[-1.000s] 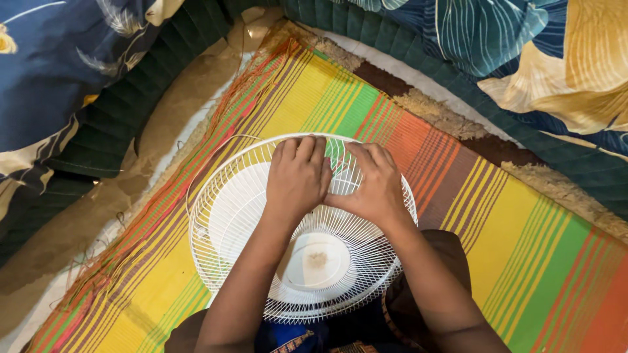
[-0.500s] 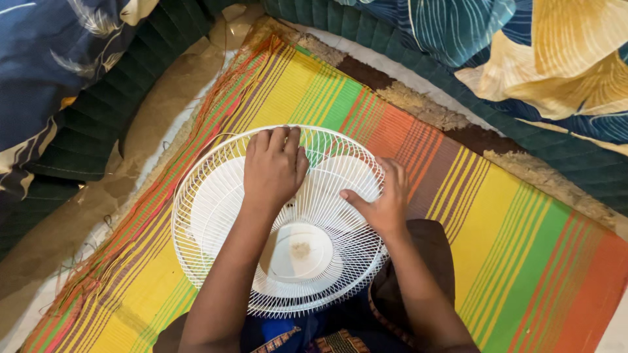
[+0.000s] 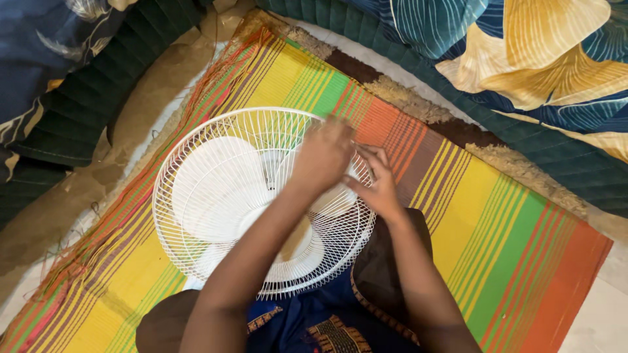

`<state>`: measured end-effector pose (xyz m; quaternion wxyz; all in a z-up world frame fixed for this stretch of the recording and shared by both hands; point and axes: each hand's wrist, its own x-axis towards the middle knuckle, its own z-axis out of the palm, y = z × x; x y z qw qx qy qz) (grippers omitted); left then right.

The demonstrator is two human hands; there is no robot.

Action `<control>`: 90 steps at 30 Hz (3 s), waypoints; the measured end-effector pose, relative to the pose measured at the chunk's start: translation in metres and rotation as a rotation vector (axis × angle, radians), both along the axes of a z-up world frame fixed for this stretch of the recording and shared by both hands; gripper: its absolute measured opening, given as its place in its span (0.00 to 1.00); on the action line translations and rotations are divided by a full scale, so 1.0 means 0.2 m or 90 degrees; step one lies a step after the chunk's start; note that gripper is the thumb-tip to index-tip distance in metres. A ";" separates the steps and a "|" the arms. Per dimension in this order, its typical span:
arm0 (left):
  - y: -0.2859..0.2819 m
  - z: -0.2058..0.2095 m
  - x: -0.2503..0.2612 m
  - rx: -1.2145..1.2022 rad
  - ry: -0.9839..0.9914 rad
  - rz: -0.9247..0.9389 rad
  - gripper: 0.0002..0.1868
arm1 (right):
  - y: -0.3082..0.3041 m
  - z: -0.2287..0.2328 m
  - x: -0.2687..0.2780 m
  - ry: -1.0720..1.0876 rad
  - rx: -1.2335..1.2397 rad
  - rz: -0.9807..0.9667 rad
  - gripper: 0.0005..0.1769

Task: The person assembles a white table fan by attaching the front grille to the fan head and securing it with a screw. They use a screwdriver to tighten the screw at the base of the fan head.

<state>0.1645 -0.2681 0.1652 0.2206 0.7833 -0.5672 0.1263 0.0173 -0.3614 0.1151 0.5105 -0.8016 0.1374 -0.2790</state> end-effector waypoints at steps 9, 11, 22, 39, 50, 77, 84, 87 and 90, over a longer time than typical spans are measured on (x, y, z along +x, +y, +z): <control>0.02 -0.07 -0.10 0.092 -0.144 -0.074 0.16 | -0.11 -0.33 -0.10 0.020 0.574 0.016 0.35; 0.02 -0.06 -0.10 0.083 -0.148 -0.066 0.16 | -0.14 -0.37 -0.12 0.114 0.660 0.042 0.31; 0.02 -0.06 -0.09 0.092 -0.179 -0.059 0.18 | -0.15 -0.47 -0.09 0.138 0.645 0.020 0.32; 0.18 0.02 0.58 0.009 -0.044 -0.034 0.10 | 0.04 -0.43 -0.12 0.150 0.680 0.160 0.42; 0.32 0.00 0.37 0.024 0.055 0.196 0.33 | 0.30 -0.14 0.11 0.102 0.630 0.081 0.37; 0.59 0.09 0.50 0.077 0.154 0.219 0.40 | -0.35 -0.99 0.00 0.927 -0.125 0.157 0.22; 0.59 0.09 0.48 0.080 0.143 0.213 0.40 | -0.31 -0.69 -0.08 0.230 -0.108 -0.009 0.14; 0.59 0.10 0.48 0.083 0.141 0.207 0.42 | -0.25 -0.45 -0.10 0.137 -0.215 -0.008 0.15; 0.60 0.10 0.48 0.088 0.142 0.195 0.45 | -0.21 -0.22 -0.09 0.071 -0.334 0.028 0.18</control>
